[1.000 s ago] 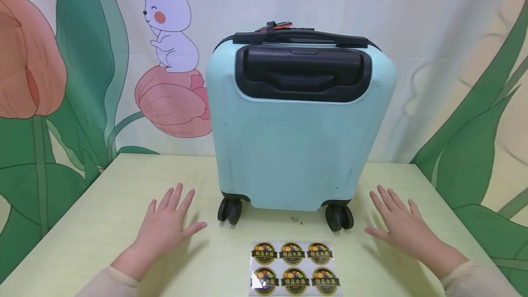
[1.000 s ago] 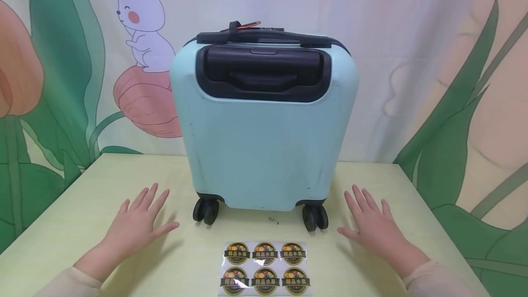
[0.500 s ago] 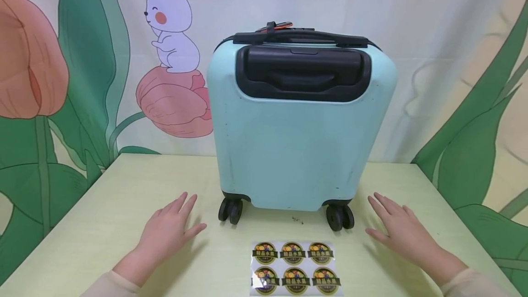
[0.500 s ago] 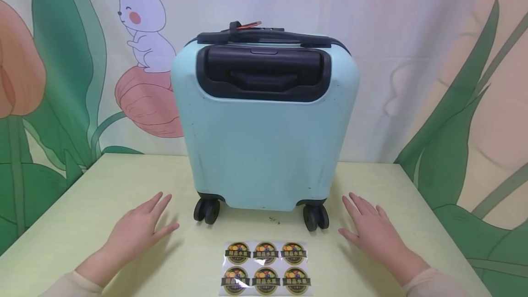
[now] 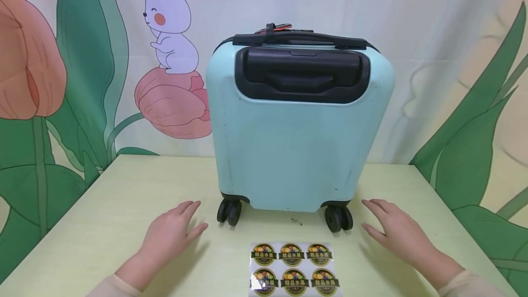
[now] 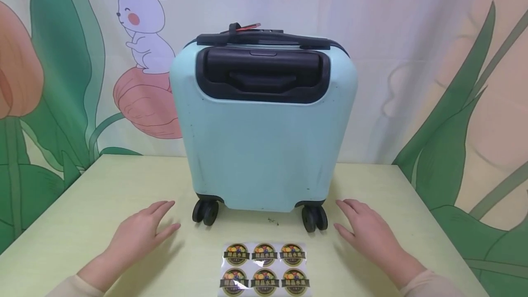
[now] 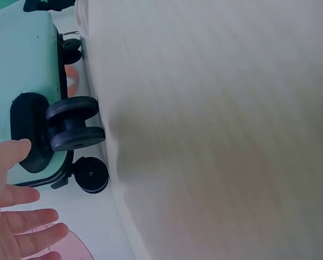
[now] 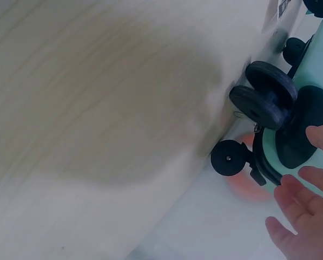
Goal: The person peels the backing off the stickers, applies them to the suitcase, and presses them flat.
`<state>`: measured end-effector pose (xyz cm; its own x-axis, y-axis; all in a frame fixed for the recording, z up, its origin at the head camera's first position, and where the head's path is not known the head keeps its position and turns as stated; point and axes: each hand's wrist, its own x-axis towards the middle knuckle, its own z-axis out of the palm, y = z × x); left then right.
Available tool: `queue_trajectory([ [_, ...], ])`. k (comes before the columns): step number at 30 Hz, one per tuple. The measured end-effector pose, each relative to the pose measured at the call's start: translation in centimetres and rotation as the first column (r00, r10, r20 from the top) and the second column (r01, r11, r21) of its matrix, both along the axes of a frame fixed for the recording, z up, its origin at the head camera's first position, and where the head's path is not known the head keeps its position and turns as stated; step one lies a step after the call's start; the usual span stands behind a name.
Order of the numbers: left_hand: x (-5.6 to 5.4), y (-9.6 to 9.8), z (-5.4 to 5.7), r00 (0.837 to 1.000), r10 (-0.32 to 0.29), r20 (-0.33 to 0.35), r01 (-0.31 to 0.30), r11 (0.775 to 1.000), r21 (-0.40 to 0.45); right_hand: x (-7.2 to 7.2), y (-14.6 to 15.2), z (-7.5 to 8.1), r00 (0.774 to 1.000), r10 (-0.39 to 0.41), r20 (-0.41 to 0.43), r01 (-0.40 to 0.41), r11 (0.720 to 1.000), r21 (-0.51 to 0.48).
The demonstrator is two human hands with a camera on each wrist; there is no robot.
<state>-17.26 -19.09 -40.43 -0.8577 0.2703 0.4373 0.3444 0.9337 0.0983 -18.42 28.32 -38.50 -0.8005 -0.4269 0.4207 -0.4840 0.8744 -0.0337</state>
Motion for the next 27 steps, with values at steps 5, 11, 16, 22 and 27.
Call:
queue_trajectory([
  [5, 0.1, 0.5, -0.1, 1.0, -0.023, -0.01, 0.023, 1.0, 0.006, 0.1, -0.7, 0.1, 0.999, 0.023, -0.05, -0.024, 1.0, -0.018],
  [11, 0.3, 1.3, -0.3, 0.998, -0.054, -0.012, 0.054, 0.999, -0.002, 0.3, -1.5, 0.2, 0.999, 0.028, -0.016, -0.028, 0.999, -0.028],
  [16, 0.5, 1.9, -0.1, 0.997, -0.071, -0.02, 0.071, 0.997, 0.0, 0.4, -2.0, 0.3, 1.0, 0.023, 0.019, -0.022, 0.999, -0.029],
  [22, 0.6, 2.5, 0.2, 0.996, -0.084, -0.018, 0.084, 0.996, -0.009, 0.4, -2.5, 0.1, 0.998, 0.059, -0.016, -0.059, 0.998, -0.025],
  [27, 0.7, 3.0, 0.2, 0.995, -0.097, 0.004, 0.097, 0.995, -0.036, 0.4, -3.1, 0.0, 0.996, 0.086, -0.031, -0.086, 0.996, -0.014],
])
